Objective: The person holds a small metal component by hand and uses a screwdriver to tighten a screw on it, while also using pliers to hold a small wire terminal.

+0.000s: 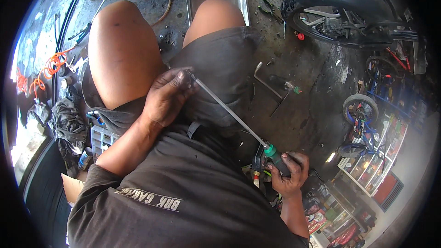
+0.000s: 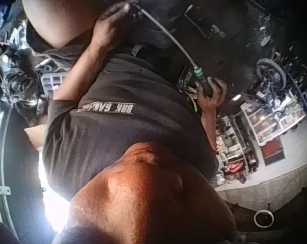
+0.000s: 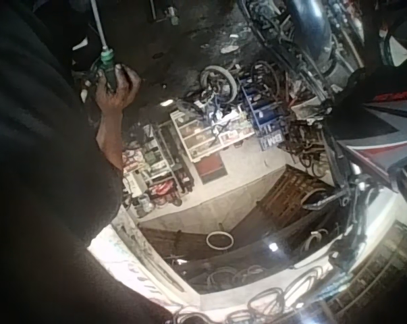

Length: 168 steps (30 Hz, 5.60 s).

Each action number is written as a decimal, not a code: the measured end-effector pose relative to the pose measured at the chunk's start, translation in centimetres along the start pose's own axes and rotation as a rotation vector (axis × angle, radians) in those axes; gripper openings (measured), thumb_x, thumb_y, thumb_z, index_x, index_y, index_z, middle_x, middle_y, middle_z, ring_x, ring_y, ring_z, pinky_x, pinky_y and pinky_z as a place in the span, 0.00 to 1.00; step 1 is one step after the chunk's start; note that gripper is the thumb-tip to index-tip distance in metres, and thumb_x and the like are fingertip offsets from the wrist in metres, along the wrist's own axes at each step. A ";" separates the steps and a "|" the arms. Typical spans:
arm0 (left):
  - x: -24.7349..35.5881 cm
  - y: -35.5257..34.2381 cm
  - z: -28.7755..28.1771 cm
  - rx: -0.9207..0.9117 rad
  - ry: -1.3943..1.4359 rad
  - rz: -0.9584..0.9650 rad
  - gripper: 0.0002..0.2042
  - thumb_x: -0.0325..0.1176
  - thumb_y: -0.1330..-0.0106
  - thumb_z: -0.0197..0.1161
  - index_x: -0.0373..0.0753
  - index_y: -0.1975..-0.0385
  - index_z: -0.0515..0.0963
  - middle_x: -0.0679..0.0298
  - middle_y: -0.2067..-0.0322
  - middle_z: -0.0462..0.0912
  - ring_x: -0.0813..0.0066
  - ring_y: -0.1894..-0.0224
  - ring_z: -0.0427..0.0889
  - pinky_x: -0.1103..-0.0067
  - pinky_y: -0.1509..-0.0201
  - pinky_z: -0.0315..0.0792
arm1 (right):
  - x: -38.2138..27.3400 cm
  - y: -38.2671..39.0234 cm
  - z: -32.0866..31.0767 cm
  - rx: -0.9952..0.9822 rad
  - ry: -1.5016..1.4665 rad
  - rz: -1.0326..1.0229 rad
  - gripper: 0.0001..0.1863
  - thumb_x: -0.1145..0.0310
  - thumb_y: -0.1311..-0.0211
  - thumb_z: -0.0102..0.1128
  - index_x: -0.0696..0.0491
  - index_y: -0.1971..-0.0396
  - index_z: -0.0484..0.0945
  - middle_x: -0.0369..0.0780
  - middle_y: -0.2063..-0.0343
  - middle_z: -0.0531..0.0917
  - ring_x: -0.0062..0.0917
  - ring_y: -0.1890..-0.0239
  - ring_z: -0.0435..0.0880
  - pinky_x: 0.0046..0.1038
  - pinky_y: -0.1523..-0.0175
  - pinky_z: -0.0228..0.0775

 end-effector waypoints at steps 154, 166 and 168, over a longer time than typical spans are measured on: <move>15.9 5.9 11.0 -0.376 -1.318 0.968 0.15 0.13 0.48 0.62 0.33 0.60 0.80 0.59 0.68 0.84 0.68 0.65 0.84 0.78 0.60 0.77 | -11.3 -17.3 0.9 -0.040 0.229 -0.551 0.09 0.73 0.36 0.56 0.56 0.58 0.78 0.37 0.48 0.76 0.36 0.46 0.75 0.63 0.34 0.52; 15.3 5.5 10.2 -0.340 -1.275 0.944 0.13 0.15 0.47 0.63 0.34 0.61 0.82 0.60 0.69 0.84 0.69 0.66 0.84 0.78 0.61 0.76 | -11.2 -17.5 0.9 -0.012 0.246 -0.548 0.11 0.72 0.34 0.56 0.56 0.54 0.77 0.38 0.51 0.77 0.36 0.47 0.76 0.61 0.33 0.52; 15.4 5.6 10.5 -0.356 -1.303 0.942 0.13 0.14 0.47 0.63 0.34 0.63 0.82 0.60 0.69 0.84 0.69 0.66 0.84 0.78 0.62 0.77 | -11.1 -17.4 0.9 -0.002 0.263 -0.574 0.12 0.71 0.34 0.55 0.57 0.53 0.76 0.38 0.51 0.77 0.36 0.48 0.76 0.61 0.33 0.52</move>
Point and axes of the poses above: each hand's wrist, its own y-axis away from the middle knuckle, its own z-axis out of the palm, x = y × z, the point moved 4 cm from there along -y, towards the middle knuckle
